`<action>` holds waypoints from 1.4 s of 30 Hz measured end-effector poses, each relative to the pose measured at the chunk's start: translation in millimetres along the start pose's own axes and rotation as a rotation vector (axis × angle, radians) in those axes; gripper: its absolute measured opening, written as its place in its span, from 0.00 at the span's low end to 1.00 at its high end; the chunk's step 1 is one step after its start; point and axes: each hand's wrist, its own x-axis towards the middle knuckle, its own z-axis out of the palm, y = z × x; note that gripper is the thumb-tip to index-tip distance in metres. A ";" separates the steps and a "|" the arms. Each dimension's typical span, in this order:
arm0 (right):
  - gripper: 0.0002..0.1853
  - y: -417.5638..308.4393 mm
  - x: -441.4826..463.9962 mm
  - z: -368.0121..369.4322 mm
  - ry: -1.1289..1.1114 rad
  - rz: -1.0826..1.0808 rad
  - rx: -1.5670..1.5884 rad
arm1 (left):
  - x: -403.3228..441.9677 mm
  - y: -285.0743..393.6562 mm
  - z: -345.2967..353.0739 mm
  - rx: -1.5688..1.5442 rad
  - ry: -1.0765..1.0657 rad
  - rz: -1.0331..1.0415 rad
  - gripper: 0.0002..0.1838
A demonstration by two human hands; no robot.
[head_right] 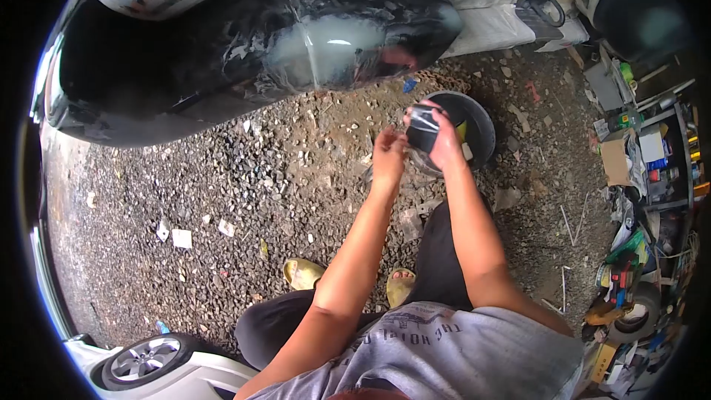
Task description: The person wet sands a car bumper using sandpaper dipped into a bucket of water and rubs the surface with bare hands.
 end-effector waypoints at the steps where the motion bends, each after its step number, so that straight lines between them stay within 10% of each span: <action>1: 0.16 -3.2 10.2 -11.0 0.125 -0.057 -0.053 | 6.4 -5.0 -5.8 -0.025 0.050 0.090 0.27; 5: 0.16 15.6 64.6 -107.7 0.486 0.133 -0.920 | -16.9 82.6 -11.4 -0.270 0.325 0.370 0.31; 7: 0.33 51.2 73.3 -153.6 0.334 0.147 -1.374 | -27.3 119.0 -19.0 -0.396 0.424 0.535 0.39; 10: 0.34 45.3 53.1 -131.2 0.616 0.316 -0.917 | -36.2 166.1 -30.2 -0.492 0.490 0.740 0.47; 18: 0.09 -102.6 -66.3 107.0 0.033 -0.379 -1.024 | -16.2 193.8 -26.5 -0.438 0.304 0.771 0.64; 27: 0.24 -140.7 -87.1 327.7 -0.503 -1.307 -2.385 | -2.4 189.7 -25.6 -0.467 0.325 0.797 0.75; 42: 0.62 -120.6 -73.8 325.7 -0.418 -1.532 -2.552 | -4.5 193.9 -21.3 -0.575 0.291 0.909 0.68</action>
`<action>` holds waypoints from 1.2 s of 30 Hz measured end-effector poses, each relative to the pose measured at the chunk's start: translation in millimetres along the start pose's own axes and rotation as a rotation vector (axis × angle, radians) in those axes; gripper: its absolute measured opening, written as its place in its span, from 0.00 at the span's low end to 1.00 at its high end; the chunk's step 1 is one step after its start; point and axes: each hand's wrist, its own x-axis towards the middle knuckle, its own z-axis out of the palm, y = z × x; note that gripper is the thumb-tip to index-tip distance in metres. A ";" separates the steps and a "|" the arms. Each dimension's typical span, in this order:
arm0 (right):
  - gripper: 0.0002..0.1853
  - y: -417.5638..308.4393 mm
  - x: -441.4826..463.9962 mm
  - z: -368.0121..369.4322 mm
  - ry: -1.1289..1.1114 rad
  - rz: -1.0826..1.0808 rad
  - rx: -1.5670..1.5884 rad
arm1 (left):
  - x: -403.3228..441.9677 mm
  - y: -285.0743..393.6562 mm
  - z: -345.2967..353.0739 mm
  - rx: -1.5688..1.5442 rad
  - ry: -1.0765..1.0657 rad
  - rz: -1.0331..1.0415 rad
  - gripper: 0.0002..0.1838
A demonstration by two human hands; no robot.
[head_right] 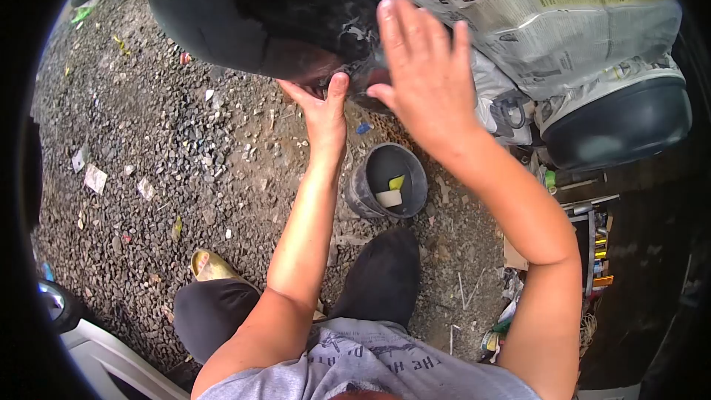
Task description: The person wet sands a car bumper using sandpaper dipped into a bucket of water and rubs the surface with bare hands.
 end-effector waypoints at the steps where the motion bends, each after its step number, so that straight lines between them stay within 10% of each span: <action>1: 0.63 7.7 0.5 -5.4 0.016 0.024 0.012 | 0.7 -2.3 -0.6 0.022 0.013 -0.002 0.68; 36: 0.59 1.2 -6.2 22.2 -0.042 0.158 0.228 | 0.9 -7.9 -4.2 0.105 -0.009 -0.009 0.71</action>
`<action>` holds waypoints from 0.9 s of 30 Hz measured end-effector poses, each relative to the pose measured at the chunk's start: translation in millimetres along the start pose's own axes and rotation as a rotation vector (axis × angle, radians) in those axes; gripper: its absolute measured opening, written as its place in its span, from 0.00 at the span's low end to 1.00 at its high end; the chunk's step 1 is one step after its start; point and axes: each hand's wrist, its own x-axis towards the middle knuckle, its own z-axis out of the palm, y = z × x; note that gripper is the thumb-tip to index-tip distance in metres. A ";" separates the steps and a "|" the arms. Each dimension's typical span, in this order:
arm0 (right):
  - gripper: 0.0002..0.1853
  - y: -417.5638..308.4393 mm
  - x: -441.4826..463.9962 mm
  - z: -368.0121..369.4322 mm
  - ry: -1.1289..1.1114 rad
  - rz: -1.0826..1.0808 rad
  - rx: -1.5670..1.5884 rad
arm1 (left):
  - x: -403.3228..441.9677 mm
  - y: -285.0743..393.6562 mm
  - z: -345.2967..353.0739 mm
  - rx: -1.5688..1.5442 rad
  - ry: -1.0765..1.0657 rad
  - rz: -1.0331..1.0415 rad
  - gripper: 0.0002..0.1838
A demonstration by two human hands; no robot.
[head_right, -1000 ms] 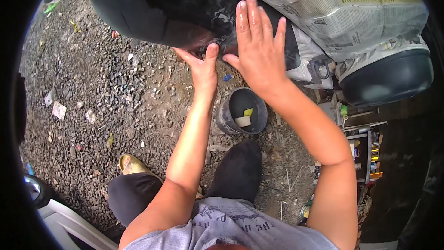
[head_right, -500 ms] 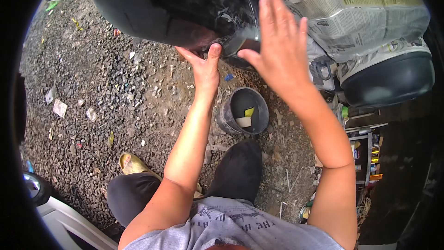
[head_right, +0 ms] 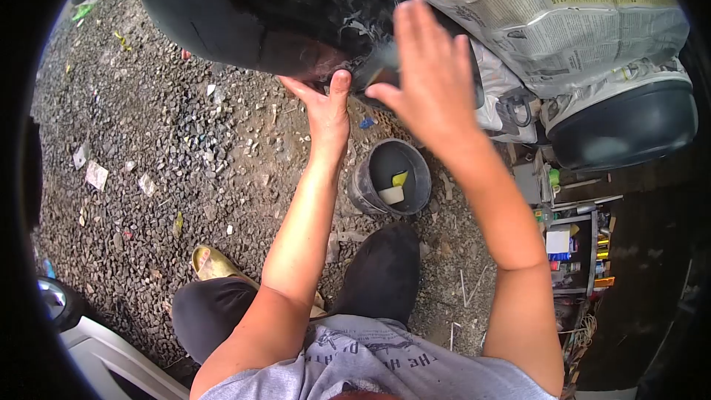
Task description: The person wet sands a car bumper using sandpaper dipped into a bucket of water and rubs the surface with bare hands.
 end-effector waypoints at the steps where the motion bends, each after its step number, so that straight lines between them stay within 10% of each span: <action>1: 0.58 -7.7 -0.6 5.5 0.038 0.015 0.024 | 0.2 0.0 -1.7 0.028 -0.005 0.012 0.71; 12: 0.62 -10.1 0.9 5.8 0.000 0.034 0.011 | 2.0 3.6 -5.8 0.061 -0.032 -0.029 0.75; 27: 0.12 82.0 -33.5 -12.4 -0.025 0.336 1.284 | -26.2 9.7 34.9 -0.053 0.027 -0.284 0.79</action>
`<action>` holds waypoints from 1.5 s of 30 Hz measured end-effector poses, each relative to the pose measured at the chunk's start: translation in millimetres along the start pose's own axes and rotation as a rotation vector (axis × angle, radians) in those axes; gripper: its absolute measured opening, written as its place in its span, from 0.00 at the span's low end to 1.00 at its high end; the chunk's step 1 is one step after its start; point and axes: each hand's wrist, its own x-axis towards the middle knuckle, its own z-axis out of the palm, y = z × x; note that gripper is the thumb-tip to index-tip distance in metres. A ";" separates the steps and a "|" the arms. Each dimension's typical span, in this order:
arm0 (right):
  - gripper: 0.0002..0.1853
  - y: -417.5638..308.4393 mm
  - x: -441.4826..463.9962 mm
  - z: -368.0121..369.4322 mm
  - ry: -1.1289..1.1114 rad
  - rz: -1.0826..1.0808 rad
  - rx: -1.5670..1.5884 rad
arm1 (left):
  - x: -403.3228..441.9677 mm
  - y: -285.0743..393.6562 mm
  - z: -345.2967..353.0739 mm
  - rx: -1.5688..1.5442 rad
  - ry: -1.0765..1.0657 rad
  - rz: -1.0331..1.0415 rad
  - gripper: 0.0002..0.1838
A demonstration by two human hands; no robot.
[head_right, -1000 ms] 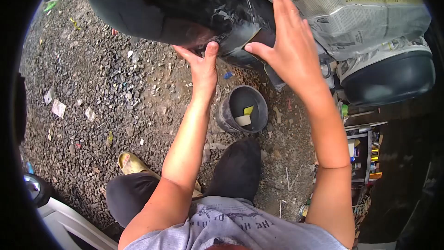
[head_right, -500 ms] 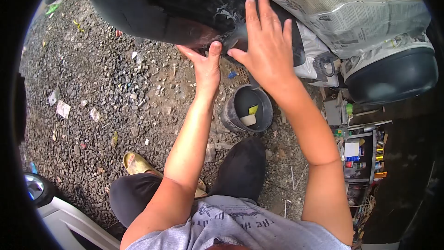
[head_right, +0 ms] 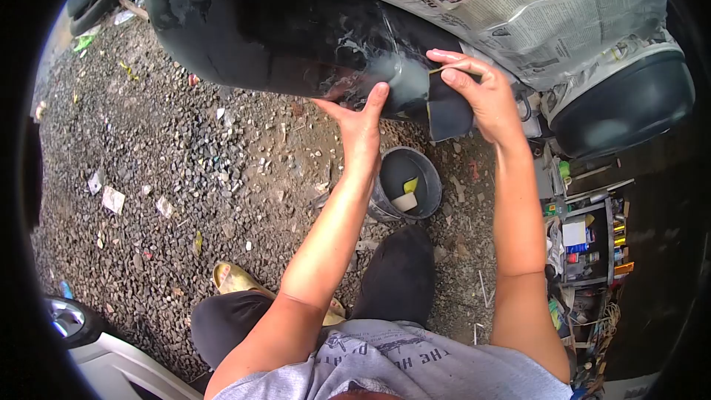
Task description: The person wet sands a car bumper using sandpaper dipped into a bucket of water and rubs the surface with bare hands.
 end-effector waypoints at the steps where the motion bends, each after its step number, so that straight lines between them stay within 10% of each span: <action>1: 0.11 6.1 -3.3 1.4 0.036 -0.011 0.068 | -1.7 1.0 3.3 0.041 0.031 -0.018 0.79; 11: 0.08 8.9 -2.8 0.3 0.110 0.035 0.347 | 0.3 -6.5 -29.3 -0.126 -0.109 -0.022 0.59; 16: 0.08 14.5 -1.6 2.8 0.162 0.023 0.401 | -24.9 -20.7 -45.0 0.492 0.138 0.365 0.38; 19: 0.08 19.8 -1.2 1.9 0.166 0.031 0.436 | -30.8 -11.3 -50.5 0.594 -0.337 0.601 0.34; 26: 0.12 17.0 -2.1 0.7 0.166 -0.025 0.257 | -5.8 42.0 -27.1 1.009 -0.520 0.748 0.36; 45: 0.11 28.9 -1.0 -5.6 0.199 0.063 0.539 | -31.2 109.1 4.8 1.325 -0.707 0.348 0.46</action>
